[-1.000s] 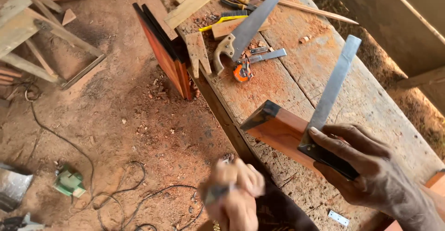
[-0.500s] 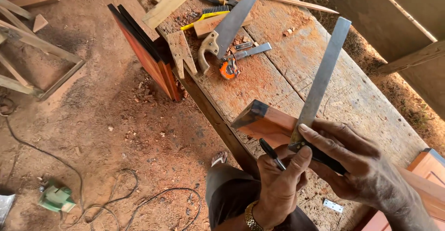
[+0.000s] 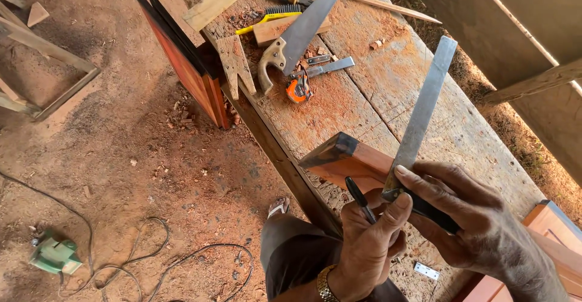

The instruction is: The person uses a metal square and a pencil to mark lines on a long wooden frame and a flat wooden panel. They then use a hand plane to smooth the edges of the wooden pieces.

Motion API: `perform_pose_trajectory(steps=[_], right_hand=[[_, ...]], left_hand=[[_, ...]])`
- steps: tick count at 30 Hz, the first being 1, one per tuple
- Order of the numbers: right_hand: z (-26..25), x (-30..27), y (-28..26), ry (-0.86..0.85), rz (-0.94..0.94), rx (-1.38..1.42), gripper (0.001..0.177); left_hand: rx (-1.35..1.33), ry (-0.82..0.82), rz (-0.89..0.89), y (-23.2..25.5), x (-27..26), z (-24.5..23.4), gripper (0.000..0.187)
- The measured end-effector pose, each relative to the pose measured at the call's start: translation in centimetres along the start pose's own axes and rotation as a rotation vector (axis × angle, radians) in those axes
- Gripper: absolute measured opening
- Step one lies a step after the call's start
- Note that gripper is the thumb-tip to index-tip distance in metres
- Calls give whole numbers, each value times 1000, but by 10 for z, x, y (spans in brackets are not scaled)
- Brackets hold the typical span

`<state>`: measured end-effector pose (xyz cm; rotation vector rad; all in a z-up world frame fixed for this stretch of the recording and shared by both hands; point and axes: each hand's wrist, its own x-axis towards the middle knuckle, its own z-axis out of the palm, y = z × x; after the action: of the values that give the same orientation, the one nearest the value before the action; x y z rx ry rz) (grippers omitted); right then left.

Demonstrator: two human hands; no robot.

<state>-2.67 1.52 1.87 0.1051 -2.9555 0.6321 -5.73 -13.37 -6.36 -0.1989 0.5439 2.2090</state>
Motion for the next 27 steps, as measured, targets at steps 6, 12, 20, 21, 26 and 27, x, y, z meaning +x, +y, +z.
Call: perform_pose_trajectory(steps=[6,12,20,21,26,27], right_hand=[[2,-2,8,-35,21,46,63],[4,-8,19,-49,-66,8,71],[1,0,9,-26,-50,50,65],[1,0,9,-38,-26,43,65],[1,-3,13,-51,-41,44,65],[2,-5,14,-60,-26,53,65]], left_hand=[[-27,-58,-13,1,2,-1,24],[422,-111,162,0,3,-24,27],[285,-35,117,-3,1,-21,31],[206,-25,90,-3,0,-20,31],[155,-22,75,-6,0,-21,28],[154,-46,93,-7,0,-23,27]])
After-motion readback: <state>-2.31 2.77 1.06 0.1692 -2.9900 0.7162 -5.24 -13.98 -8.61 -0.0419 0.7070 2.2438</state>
